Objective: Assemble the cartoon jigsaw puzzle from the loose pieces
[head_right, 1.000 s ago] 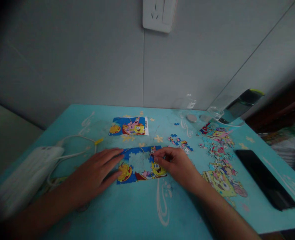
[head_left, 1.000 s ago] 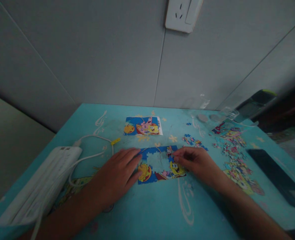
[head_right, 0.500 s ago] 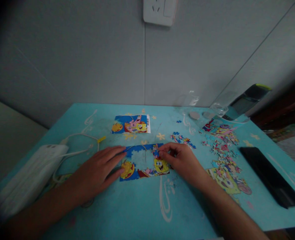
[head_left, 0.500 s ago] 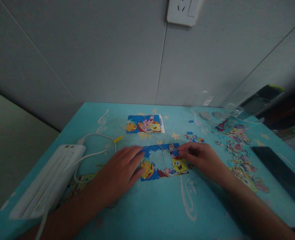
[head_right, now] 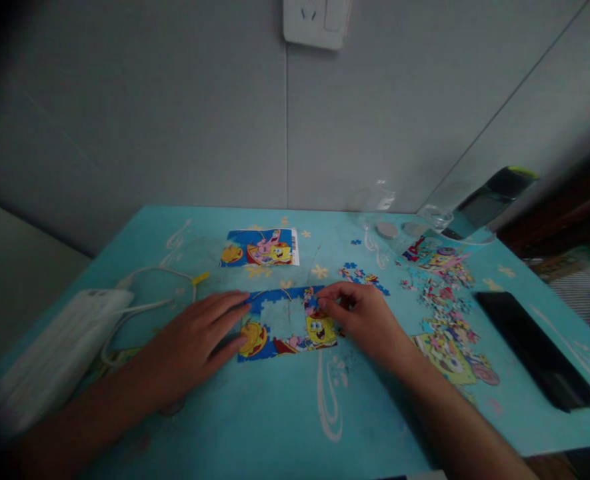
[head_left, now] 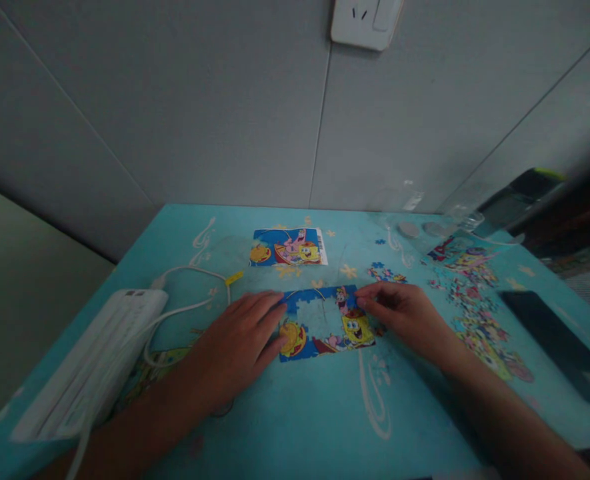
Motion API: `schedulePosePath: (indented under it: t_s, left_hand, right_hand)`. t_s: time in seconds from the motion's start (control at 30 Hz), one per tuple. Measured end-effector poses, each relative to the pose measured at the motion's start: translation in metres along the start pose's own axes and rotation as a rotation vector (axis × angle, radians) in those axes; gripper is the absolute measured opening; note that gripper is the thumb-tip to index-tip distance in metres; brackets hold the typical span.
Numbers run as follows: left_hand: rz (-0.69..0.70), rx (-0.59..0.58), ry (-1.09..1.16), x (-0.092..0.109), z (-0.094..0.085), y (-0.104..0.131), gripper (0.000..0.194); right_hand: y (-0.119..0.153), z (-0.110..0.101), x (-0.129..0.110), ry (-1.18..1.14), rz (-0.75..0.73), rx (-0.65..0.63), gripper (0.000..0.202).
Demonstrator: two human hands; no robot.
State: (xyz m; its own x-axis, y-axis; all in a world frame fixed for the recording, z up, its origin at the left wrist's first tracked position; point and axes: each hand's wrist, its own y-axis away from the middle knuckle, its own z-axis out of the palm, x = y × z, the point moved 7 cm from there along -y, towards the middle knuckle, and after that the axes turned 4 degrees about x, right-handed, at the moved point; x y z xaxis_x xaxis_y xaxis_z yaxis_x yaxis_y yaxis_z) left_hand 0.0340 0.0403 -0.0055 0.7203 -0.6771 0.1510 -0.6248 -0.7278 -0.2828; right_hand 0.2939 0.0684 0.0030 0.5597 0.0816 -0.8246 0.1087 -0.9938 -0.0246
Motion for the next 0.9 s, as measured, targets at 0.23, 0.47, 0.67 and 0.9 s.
schedulePosePath:
  t_s: [0.23, 0.47, 0.67, 0.9]
  left_hand:
    - [0.003, -0.011, -0.024, -0.001, 0.003, 0.002, 0.044]
    - [0.001, 0.0, -0.021, -0.004, 0.005, 0.004, 0.044]
    - [-0.002, 0.001, 0.016, -0.004, 0.002, 0.003, 0.043]
    - [-0.002, 0.017, 0.03, -0.003, 0.002, 0.002, 0.043]
  right_hand:
    - [-0.004, -0.041, 0.009, 0.114, 0.084, 0.194, 0.026]
    - [-0.005, -0.014, 0.002, 0.093, 0.04, 0.013, 0.019]
    - [-0.003, 0.0, 0.006, 0.069, 0.042, -0.09, 0.017]
    - [-0.004, -0.002, 0.008, 0.184, 0.038, -0.074, 0.019]
